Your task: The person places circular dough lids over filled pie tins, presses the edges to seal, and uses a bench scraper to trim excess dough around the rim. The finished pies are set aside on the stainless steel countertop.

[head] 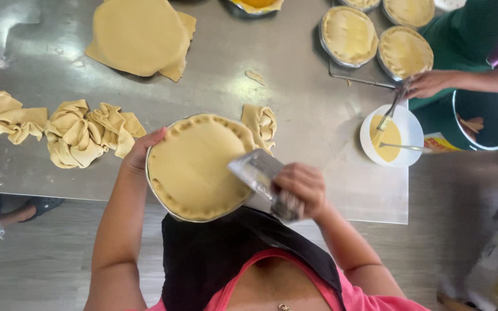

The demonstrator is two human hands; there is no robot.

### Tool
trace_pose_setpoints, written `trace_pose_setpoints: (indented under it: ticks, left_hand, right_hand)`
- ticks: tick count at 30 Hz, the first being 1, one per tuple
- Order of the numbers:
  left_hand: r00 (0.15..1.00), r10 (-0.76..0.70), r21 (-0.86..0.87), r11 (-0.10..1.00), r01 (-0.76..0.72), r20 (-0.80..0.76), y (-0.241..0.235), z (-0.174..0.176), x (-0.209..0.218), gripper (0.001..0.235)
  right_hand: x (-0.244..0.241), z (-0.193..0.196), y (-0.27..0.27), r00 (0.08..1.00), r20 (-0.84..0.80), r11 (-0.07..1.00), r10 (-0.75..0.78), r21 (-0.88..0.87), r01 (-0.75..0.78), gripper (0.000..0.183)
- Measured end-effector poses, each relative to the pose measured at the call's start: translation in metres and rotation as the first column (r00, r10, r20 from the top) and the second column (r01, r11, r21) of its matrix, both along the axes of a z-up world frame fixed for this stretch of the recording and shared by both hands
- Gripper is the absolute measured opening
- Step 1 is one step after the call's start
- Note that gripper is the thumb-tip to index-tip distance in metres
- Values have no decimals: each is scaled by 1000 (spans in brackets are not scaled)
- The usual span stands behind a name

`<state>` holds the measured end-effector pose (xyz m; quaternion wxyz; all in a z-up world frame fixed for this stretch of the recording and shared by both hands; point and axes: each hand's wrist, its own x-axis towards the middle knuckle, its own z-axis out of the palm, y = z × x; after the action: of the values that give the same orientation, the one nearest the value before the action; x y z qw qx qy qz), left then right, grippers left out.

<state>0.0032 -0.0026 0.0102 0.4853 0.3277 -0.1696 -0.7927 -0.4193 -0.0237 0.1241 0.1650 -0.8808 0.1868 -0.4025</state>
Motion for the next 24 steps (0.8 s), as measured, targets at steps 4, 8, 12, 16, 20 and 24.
trace_pose_setpoints:
  ticks: [4,8,12,16,20,24]
  left_hand:
    - [997,-66,56,996,63,49,5,23,-6,59]
    - [982,-165,-58,985,160,-96,-8,45,-14,64]
    - [984,-167,-102,980,172,56,-18,47,-20,64]
    - [955,-245,39,966,255,-169,-5,30,-22,58]
    - [991,-97,-35,994,101,92,-30,9,-25,53]
    - [997,-78,0,997,78,-15,-41,-27,-55,59]
  right_hand:
    - [2,0,2,994,-60,995,-88,30,90,24]
    - [13,19,-10,998,-68,995,5,-102,-11,23]
    - [27,39,-23,993,-114,999,-25,42,30,27]
    - [31,32,-37,984,-166,988,-61,133,84,37]
    - [-2,12,-65,938,81,866,-337,417,275,43]
    - [-56,-11,-50,680,186,526,-710,782,335,37]
